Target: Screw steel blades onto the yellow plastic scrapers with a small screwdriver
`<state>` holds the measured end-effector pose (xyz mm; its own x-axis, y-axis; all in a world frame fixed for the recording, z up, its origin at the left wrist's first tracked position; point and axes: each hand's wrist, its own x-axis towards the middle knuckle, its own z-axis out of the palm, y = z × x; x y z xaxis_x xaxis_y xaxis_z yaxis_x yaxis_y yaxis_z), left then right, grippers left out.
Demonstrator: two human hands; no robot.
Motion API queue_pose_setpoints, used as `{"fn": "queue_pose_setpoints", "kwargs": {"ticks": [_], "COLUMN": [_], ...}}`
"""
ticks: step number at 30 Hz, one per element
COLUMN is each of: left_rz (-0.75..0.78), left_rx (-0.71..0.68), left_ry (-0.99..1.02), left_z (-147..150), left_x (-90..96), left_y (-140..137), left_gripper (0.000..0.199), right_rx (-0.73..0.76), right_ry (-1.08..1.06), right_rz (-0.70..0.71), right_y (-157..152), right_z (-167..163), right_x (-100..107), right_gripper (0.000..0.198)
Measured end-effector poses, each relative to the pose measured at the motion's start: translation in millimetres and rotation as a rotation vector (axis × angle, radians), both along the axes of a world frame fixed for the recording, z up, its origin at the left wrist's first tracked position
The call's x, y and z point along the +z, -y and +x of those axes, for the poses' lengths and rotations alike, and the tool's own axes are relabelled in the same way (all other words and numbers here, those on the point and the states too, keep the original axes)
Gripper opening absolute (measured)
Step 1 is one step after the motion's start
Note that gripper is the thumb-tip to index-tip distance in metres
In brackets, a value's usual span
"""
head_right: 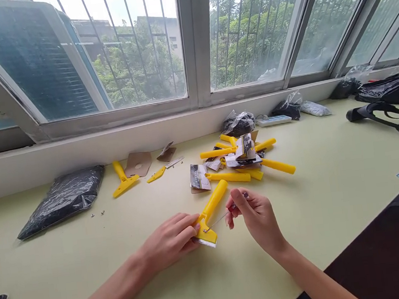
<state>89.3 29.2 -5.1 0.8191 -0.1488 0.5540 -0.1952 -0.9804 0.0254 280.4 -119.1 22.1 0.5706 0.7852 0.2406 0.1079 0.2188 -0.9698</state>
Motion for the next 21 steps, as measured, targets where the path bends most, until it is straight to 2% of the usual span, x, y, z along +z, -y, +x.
{"fn": "queue_pose_setpoints", "kwargs": {"ticks": [3,7,17,21], "left_rz": [-0.03,-0.051,0.129,0.157], "left_rx": [0.011,0.029,0.009,0.023], "left_ry": [-0.036,-0.083,-0.021,-0.018], "left_z": [-0.7,-2.4,-1.9,-2.3], "left_x": [1.7,5.2,8.7,10.1], "left_y": [1.7,3.1,4.2,4.3], "left_gripper": [0.006,0.016,0.012,0.015], "right_rx": [0.009,0.011,-0.046,-0.096], "right_ry": [-0.014,-0.016,-0.02,-0.065], "right_rz": [0.004,0.006,0.015,0.046], "right_y": [-0.1,0.2,3.0,2.5], "right_z": [0.0,-0.2,2.3,5.7], "right_x": [-0.5,0.7,1.1,-0.3], "right_gripper": [0.044,0.044,0.045,0.044]}}
